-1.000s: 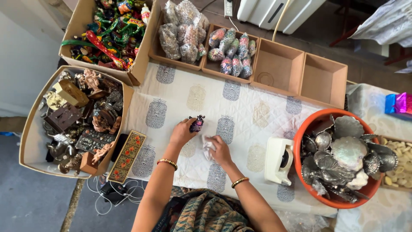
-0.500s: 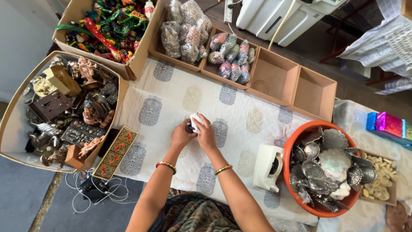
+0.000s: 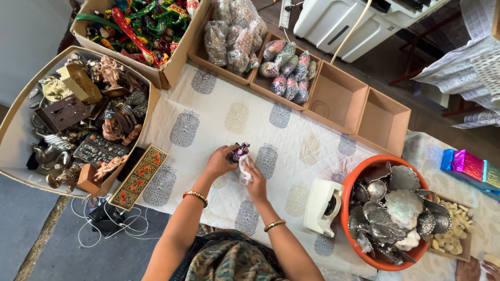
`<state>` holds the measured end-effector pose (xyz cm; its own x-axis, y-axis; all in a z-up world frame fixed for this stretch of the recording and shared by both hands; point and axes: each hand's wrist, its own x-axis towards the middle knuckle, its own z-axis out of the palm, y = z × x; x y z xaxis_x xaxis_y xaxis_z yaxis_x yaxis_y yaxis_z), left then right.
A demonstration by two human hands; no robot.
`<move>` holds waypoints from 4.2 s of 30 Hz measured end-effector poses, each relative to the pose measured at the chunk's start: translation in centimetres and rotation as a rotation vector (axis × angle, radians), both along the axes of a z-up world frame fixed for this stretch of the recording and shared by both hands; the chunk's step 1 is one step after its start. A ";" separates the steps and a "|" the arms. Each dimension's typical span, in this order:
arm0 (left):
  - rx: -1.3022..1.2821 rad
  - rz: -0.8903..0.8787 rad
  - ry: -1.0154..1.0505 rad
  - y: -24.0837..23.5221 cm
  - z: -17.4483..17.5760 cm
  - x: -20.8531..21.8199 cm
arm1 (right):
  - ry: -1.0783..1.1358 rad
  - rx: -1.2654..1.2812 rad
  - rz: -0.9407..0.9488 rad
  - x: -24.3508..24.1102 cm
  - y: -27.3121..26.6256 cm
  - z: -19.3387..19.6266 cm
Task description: Wrapping small decorative figurines in tissue paper.
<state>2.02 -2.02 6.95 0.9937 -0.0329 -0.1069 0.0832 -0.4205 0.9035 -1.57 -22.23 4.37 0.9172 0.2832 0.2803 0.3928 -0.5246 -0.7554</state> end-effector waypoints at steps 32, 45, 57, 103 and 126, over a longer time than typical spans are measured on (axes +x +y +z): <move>0.150 0.030 0.048 0.0 0.6 1.0 | 0.342 0.042 -0.146 4.5 2.5 2.7; 0.218 -0.229 -0.055 -0.4 3.2 0.9 | 0.399 0.029 0.116 9.7 0.3 6.8; 0.264 -0.280 -0.007 -0.6 2.6 1.2 | 0.417 0.144 -0.109 9.7 -1.8 3.7; 0.314 -0.250 -0.106 -0.9 2.0 0.7 | 0.737 -0.230 -0.017 9.4 -5.4 1.3; 0.382 -0.215 -0.018 -1.6 2.5 1.1 | 0.678 -0.186 -0.114 6.9 -3.4 6.9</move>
